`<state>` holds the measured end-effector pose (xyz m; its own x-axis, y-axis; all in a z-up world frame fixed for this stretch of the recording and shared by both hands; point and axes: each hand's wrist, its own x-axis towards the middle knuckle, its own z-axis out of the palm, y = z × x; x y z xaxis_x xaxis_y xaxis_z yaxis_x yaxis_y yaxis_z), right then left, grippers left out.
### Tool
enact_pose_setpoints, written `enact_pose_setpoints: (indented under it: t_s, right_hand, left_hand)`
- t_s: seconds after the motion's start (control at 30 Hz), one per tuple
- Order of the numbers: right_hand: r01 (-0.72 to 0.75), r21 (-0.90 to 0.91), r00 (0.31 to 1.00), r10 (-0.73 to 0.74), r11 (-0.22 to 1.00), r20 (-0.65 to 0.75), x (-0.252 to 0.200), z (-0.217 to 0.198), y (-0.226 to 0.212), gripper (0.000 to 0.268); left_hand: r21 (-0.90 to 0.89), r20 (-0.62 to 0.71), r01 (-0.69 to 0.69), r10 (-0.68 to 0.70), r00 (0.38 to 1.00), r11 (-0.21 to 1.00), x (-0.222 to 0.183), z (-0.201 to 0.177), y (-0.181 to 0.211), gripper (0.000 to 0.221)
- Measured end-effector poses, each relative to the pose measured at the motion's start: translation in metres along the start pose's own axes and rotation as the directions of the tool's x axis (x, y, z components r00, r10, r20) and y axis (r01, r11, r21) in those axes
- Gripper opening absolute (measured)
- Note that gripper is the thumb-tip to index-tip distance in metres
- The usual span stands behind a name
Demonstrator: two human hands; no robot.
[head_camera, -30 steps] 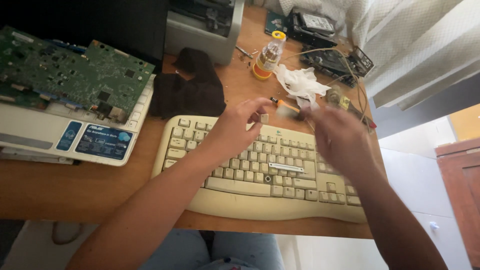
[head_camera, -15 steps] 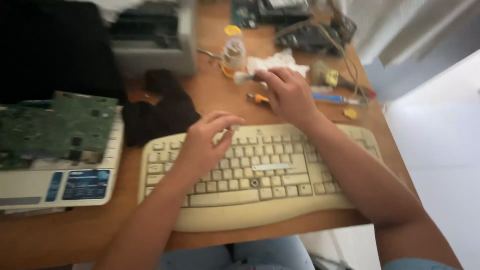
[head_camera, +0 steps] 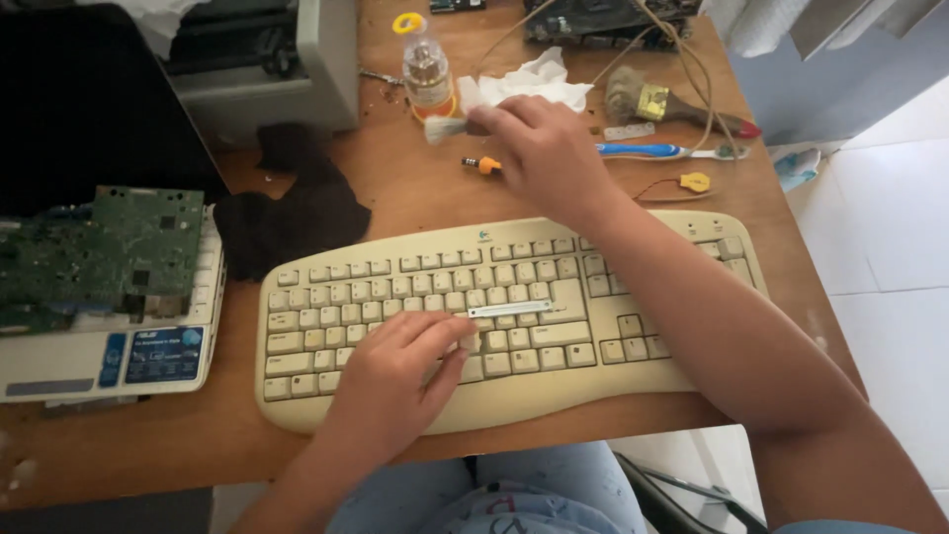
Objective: Cleaning a computer keyboard using a brush and cloth
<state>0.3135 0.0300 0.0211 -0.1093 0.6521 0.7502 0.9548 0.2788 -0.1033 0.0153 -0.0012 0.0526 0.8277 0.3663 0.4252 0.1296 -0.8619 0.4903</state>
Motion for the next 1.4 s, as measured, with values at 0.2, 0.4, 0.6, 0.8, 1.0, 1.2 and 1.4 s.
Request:
enact_pose_setpoints:
  t_s: [0.2,0.4,0.6,0.8,1.0,1.2,1.4]
  right_hand:
    - [0.025,-0.019,0.999,-0.025,0.999,0.022,0.000,0.000,-0.005,0.039]
    - [0.009,-0.028,1.000,-0.009,1.000,0.025,-0.003,0.006,0.001,0.042]
    - [0.041,0.001,0.999,-0.041,0.999,0.024,-0.004,0.011,0.003,0.045]
    - [0.028,-0.043,0.998,-0.026,0.999,0.049,-0.002,0.009,0.001,0.042]
    - [0.031,-0.056,0.998,-0.027,0.998,0.060,-0.003,0.013,0.003,0.042]
    - [0.021,-0.065,0.998,-0.017,0.998,0.067,-0.006,0.016,0.002,0.038]
    - [0.034,-0.079,0.997,-0.029,0.996,0.073,-0.004,0.015,0.002,0.041]
  left_hand:
    - [0.023,0.003,0.057,-0.057,0.998,0.998,-0.004,0.016,0.000,0.004]
    - [0.057,-0.002,0.039,-0.039,0.999,0.998,-0.007,0.018,-0.002,0.005]
    - [0.113,0.024,-0.016,0.014,1.000,0.993,-0.001,0.016,-0.002,0.009]
    - [0.111,0.075,-0.044,0.035,0.997,0.993,0.001,0.013,-0.002,0.012]
    - [0.205,0.047,-0.092,0.084,0.995,0.974,-0.003,0.018,-0.001,0.007]
    - [0.179,-0.009,-0.113,0.116,0.993,0.977,0.002,0.014,0.005,0.012]
    - [0.132,0.024,-0.074,0.071,0.997,0.988,0.000,0.016,-0.001,0.014]
